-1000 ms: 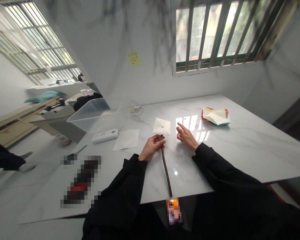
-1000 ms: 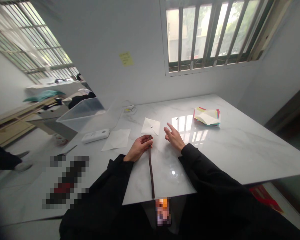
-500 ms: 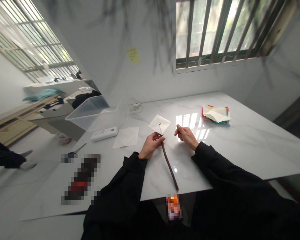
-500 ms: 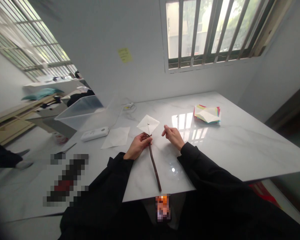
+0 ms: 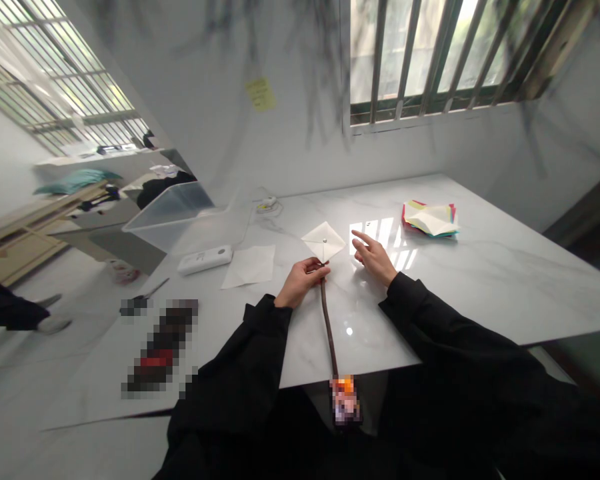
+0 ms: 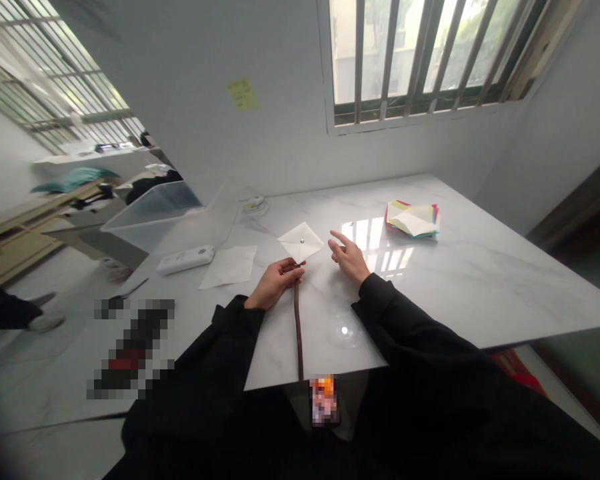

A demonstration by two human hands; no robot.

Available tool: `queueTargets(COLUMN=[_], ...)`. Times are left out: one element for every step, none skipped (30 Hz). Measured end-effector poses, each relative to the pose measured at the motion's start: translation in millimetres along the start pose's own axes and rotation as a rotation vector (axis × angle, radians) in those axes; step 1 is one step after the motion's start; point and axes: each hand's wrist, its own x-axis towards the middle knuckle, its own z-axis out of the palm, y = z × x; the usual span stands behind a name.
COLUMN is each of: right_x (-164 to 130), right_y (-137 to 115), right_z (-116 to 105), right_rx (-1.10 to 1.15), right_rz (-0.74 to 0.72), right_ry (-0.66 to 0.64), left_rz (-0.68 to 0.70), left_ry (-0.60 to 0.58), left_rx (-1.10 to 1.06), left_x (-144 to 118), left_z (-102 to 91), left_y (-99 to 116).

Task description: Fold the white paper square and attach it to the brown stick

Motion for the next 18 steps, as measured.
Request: queueTargets(right_x=[0.8,1.5,2.1,2.6,2.9,3.3,3.6,3.9,4.2,4.5,4.9,5.3,5.7,6.2,6.6,7.1,7.6,8.2], right_y=[-0.5,-1.1,-1.6,-1.9,-2.2,-2.3,-2.3,-2.1,-1.8,-1.4,-0.8,0.0,1.0,2.3,3.6,5.0,6.3,7.6], right_z=[-2.1,-4.1,-5.9,-7.5,-8.8,-9.8,-10.5,-10.9,-11.1,-11.1,-11.0,-10.9,-10.8,-10.7,-10.6,-10.7,-10.8,-10.9], right_rx=[-0.024,-0.046,-0.066,-0.085,-0.104,-0.124,-0.144,-0.168,-0.196,-0.225,-0.249,-0.266,-0.277,-0.28,-0.277,-0.272,-0.265,-0.257], right_rz=[-0.012,-0.029,-0.043,-0.052,-0.053,-0.045,-0.03,-0.011,0.01,0.028,0.041,0.047,0.046,0.04,0.031,0.02,0.011,0.004], right_ry=[-0.004,-0.009,-0.012,-0.014,-0.017,-0.025,-0.038,-0.05,-0.058,-0.058,-0.049,-0.034,-0.017,-0.003,0.006,0.011,0.013,0.014], left_rz=[-0.002,-0.003,-0.004,-0.003,-0.002,0.0,0.002,0.005,0.008,0.011,0.013,0.015,0.019,0.024,0.03,0.035,0.037,0.035], left_ry=[-0.001,0.0,0.002,0.003,0.003,0.003,0.001,0.003,0.006,0.01,0.013,0.014,0.015,0.014,0.014,0.017,0.019,0.021], left_rx=[0.007,0.013,0.018,0.022,0.027,0.032,0.039,0.046,0.049,0.048,0.047,0.047,0.049,0.053,0.058,0.061,0.061,0.058], left_x=[-0.5,-0.8,-1.2,-1.4,-1.5,-1.6,-1.6,-1.5,-1.5,-1.4,-1.4,-1.4,-1.4,-1.3,-1.3,-1.2,-1.0,-0.8], left_z=[0.4,0.8,1.1,1.3,1.4,1.4,1.3,1.2,1.1,1.0,1.0,1.1,1.3,1.5,1.7,1.9,2.1,2.2], left_y=[0.7,1.2,1.6,1.8,1.9,1.9,1.9,1.8,1.7,1.6,1.6,1.6,1.7,1.7,1.8,1.8,1.7,1.6])
